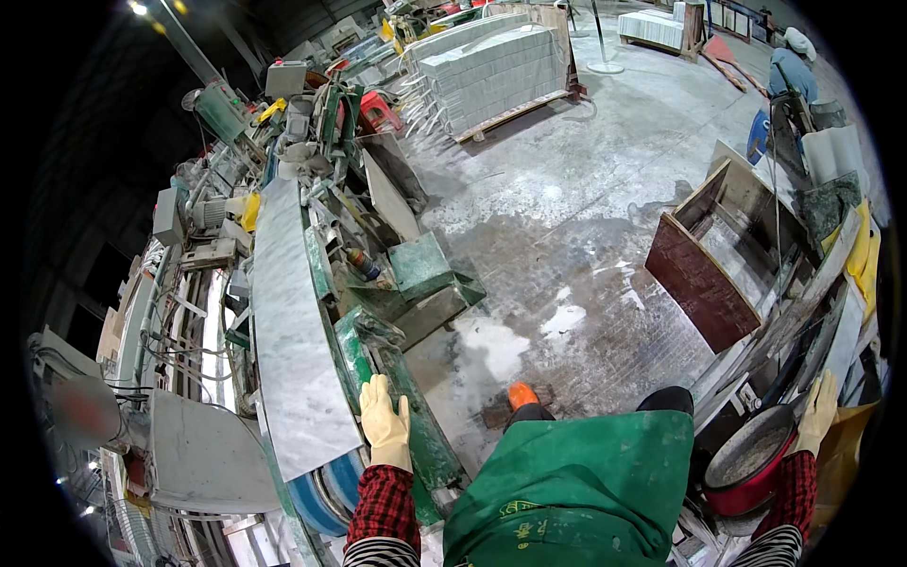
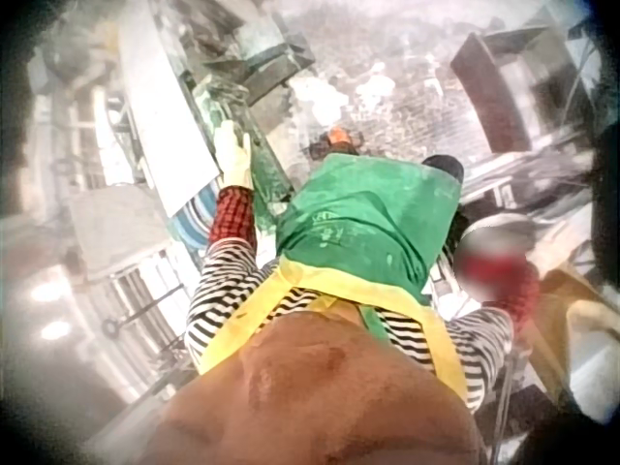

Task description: The person repeatedly feeds rectangular stone tiles into a grinding machine, holding them with gloved hands against a rotating wheel to smooth the edges. The person then removes the tiles and places them into a nearby container.

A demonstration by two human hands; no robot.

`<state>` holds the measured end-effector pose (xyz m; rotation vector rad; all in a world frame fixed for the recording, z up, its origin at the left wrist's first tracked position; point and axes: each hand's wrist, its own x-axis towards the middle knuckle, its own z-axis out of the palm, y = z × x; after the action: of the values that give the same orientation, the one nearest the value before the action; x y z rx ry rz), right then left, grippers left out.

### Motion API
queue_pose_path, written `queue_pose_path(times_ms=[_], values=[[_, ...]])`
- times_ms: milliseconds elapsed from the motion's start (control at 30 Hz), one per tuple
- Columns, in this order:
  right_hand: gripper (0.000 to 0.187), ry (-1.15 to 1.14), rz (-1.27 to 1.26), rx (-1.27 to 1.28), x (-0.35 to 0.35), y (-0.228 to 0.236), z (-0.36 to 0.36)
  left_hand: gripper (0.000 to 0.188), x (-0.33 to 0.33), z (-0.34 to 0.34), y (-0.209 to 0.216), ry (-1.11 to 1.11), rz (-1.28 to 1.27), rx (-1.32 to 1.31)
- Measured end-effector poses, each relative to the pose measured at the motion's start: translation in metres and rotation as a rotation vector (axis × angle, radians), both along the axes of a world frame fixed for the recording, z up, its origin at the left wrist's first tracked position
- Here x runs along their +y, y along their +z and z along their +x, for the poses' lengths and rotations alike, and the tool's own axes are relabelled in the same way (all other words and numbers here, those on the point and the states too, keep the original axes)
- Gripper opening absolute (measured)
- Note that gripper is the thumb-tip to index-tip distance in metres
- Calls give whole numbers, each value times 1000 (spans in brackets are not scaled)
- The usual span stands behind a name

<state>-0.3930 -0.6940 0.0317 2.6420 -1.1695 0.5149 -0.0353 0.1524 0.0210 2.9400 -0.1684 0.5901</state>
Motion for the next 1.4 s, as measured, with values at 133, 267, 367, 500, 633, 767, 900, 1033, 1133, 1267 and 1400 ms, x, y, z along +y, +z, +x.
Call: queue_pose_path(times_ms=[133,267,367,500,633,767,900,1033,1133,1267,1400], values=[[51,5,20,-10,8,3,-1,61,-2,0,2,-17,-18,-17],[51,-11,40,16,11,3,-1,62,1,-1,-2,-40,-31,-45],[51,35,7,-9,12,0,-6,62,0,0,0,-48,-43,-49],[51,3,24,23,16,1,-7,62,1,0,-1,-46,-48,-51],[51,10,47,33,20,4,-5,62,-1,-1,1,-8,-66,-8],[50,67,-8,10,19,-2,-13,63,-1,1,1,-22,-74,-28],[49,13,12,21,22,-5,-15,63,2,-1,-1,-38,-74,-54],[49,18,22,22,23,-6,-17,63,0,1,1,-38,-68,-66],[49,43,44,3,29,-3,-17,63,0,1,0,-43,-71,-75],[49,-3,67,-12,40,2,-12,63,2,0,-2,-35,-73,-68],[49,-14,43,7,47,6,-11,63,1,1,-2,-29,-82,-60]])
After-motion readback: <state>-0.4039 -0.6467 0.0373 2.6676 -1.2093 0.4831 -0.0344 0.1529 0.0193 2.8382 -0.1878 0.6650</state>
